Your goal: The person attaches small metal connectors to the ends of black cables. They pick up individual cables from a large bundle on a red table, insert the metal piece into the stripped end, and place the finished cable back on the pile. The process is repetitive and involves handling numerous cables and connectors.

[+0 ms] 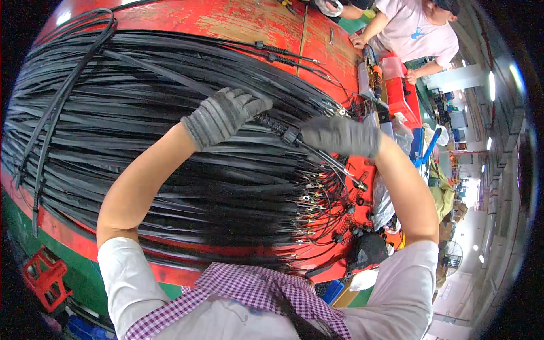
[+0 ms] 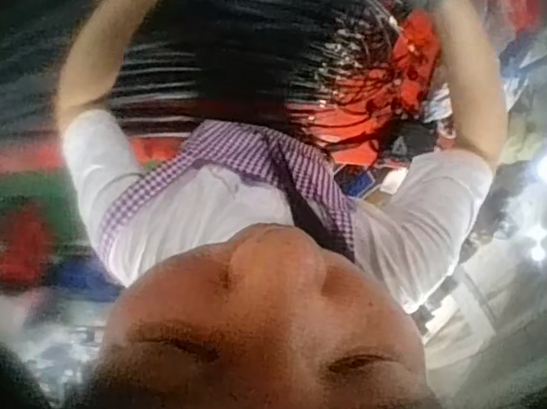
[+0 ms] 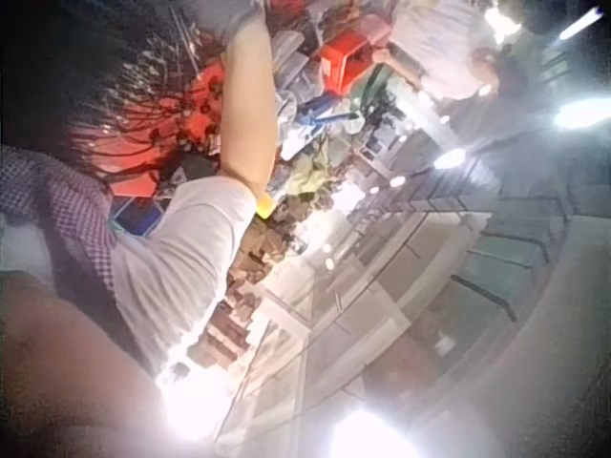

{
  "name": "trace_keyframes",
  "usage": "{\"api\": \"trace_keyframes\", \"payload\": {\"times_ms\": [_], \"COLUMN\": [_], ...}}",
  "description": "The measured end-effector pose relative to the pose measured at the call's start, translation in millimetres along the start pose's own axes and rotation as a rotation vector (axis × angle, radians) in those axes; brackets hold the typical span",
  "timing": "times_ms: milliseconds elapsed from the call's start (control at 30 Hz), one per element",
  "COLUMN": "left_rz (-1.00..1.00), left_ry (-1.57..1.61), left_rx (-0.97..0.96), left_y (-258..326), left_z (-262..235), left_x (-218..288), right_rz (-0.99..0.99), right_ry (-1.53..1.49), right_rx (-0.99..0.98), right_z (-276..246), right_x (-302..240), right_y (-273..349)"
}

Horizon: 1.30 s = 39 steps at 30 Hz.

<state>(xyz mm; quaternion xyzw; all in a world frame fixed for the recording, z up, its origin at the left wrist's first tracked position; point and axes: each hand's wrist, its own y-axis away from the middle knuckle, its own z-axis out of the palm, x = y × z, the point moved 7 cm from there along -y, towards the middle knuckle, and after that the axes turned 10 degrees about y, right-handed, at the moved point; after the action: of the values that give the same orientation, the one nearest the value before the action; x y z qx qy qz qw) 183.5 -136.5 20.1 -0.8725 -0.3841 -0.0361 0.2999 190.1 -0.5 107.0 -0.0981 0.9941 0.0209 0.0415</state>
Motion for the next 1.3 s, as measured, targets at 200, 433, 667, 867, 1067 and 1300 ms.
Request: {"api": "trace_keyframes", "payload": {"times_ms": [200,433,667,867,1067,1300], "left_rz": [-0.063,-0.041,-0.081,0.136,-0.104,-0.064], "left_ry": [-0.049,0.126,0.09,-0.203,0.132,0.203], "left_rx": [-0.124,-0.203,-0.241,0.019,-0.265,-0.391], "left_y": [-38,-75,-78,-93,-116,-121], "left_z": [-11,4,12,1,33,55], "left_x": [14,42,40,75,73,81], "right_rz": [1.024,0.979,0.928,1.046,1.31,1.264], "right_ry": [0.199,0.541,0.287,0.384,0.494,-0.374], "right_rx": [-0.232,-0.109,-0.02,-0.007,0.125,0.644], "right_z": [20,12,21,19,0,29], "right_x": [18,13,15,21,-15,-39], "right_y": [47,44,59,57,131,201]}}
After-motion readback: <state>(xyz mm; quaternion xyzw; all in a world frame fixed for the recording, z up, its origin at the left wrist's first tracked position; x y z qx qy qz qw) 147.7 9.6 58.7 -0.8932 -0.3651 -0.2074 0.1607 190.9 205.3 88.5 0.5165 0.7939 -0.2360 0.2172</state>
